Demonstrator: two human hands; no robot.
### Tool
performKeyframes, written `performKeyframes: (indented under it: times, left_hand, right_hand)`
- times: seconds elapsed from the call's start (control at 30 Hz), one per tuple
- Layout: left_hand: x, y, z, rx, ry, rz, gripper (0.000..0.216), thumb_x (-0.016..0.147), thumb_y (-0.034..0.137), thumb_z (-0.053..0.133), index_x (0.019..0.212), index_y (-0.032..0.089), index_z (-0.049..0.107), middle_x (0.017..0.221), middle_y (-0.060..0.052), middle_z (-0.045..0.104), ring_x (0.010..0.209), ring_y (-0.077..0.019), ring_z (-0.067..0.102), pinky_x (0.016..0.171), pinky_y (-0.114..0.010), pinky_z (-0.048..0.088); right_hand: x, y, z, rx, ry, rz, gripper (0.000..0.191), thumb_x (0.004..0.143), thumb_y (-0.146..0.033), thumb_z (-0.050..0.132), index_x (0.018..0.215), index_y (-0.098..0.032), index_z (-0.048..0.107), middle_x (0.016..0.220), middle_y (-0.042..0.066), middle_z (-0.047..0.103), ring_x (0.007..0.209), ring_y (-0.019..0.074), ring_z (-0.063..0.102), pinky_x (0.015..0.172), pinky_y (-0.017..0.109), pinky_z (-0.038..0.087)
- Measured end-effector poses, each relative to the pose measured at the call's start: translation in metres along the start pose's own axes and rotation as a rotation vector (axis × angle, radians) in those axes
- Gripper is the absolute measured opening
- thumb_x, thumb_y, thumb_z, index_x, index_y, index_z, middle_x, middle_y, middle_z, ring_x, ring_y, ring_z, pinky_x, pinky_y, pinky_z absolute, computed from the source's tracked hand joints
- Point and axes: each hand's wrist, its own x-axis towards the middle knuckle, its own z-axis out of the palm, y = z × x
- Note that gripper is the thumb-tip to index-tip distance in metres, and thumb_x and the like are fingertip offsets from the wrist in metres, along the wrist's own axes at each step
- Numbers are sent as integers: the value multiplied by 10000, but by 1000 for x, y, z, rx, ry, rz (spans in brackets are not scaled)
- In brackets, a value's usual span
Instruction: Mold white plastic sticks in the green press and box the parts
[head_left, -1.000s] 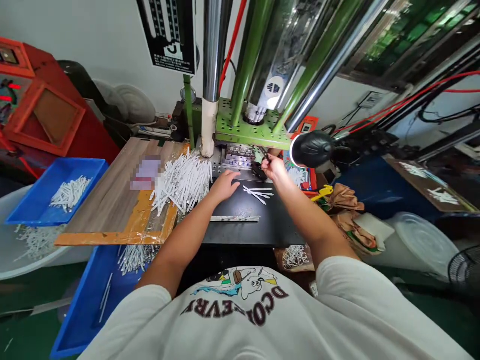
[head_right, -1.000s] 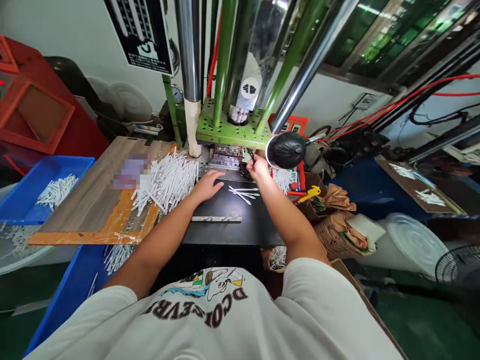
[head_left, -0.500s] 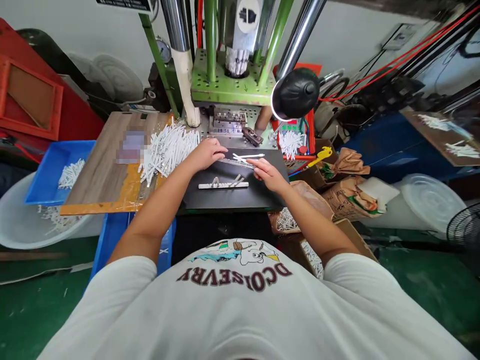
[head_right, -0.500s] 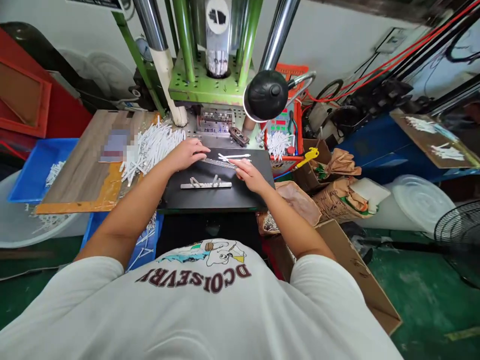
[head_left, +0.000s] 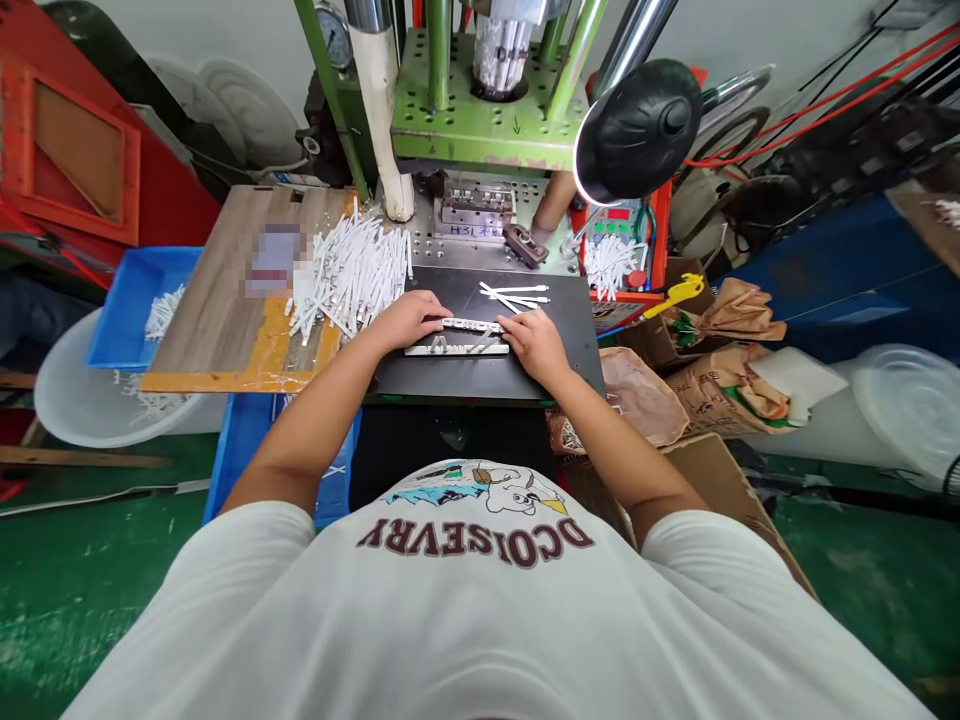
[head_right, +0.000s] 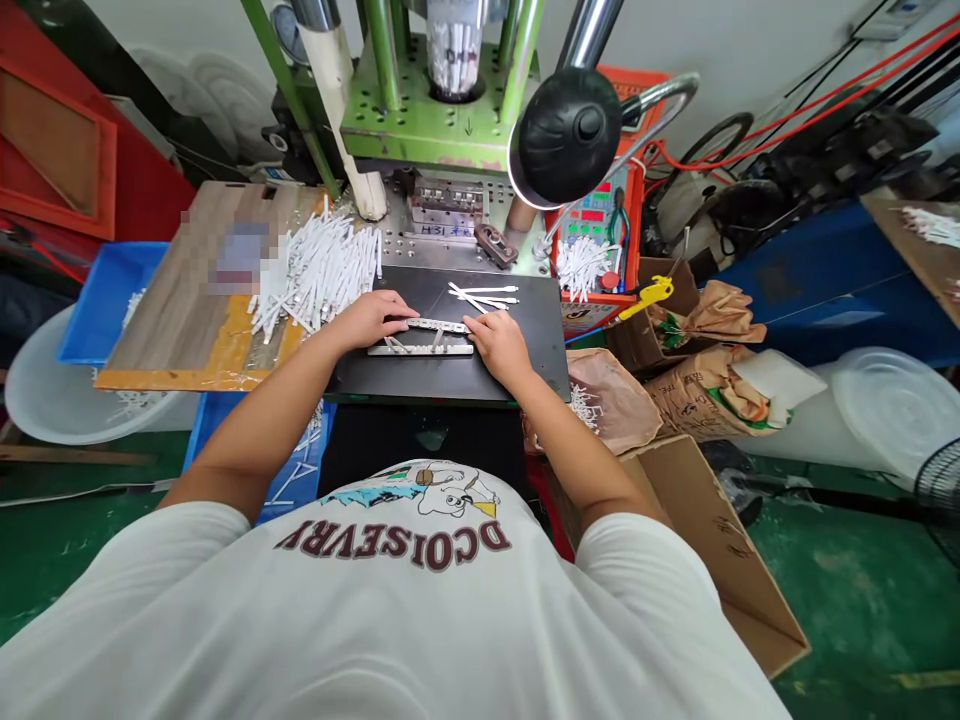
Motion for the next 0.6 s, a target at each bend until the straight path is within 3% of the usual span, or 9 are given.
performKeyframes:
  times: [0.13,0.27,0.33,0.4,0.5,0.6]
  left_hand:
    - [-3,2,5,-8,16,-78,364,917,343,750,1242,221,862,1136,-99,724,1028,-262,701,1049,-424,564]
    - [-11,12,3,25,-1,-108,372,941,336,697,1262,216,843,1162,-105,685,1120,-292,675,1091,-451,532]
    - [-23,19,-1,42,44,-118,410,970,326,643,1332,210,797,1216,-115,661,1197,-301,649,1122,-457,509]
    - [-40,28,-5,53,114,-152,417,1008,342,581,1366,215,753,1233,-113,643,1212,-291,641,1118,-446,509]
    - [-69,37,-8,69,85,-239,362,994,437,620,1259,225,747,1121,-87,650,1054,-270,677,991,-409,558]
    - [-89,40,-2,119,-29,-305,321,968,417,637,1213,233,730,986,-71,692,932,-284,698,881,-400,564]
  right_hand:
    - [-3,-1,-2,48,-10,-26,489,1070,-215,463,1483,-274,717,1281,141,722,1158,312,603,1097,541,516]
    - [-9,-10,-7,43,8,2,495,1070,-218,448,1501,-268,686,1339,143,700,1215,324,592,1120,540,505]
    - [-13,-19,-13,28,69,18,471,1080,-241,459,1499,-237,674,1396,163,667,1294,336,565,1145,538,486]
    - [-18,-28,-20,14,98,32,406,1103,-287,460,1406,-207,718,1328,178,678,1268,338,581,1128,522,489]
    - [-20,-38,-27,-8,-9,42,318,1102,-367,524,1197,-202,778,1111,155,708,1102,328,627,1015,484,524]
    - [-20,-41,-28,-24,-156,35,289,1081,-375,578,1197,-194,771,1074,151,729,1064,328,646,958,453,530]
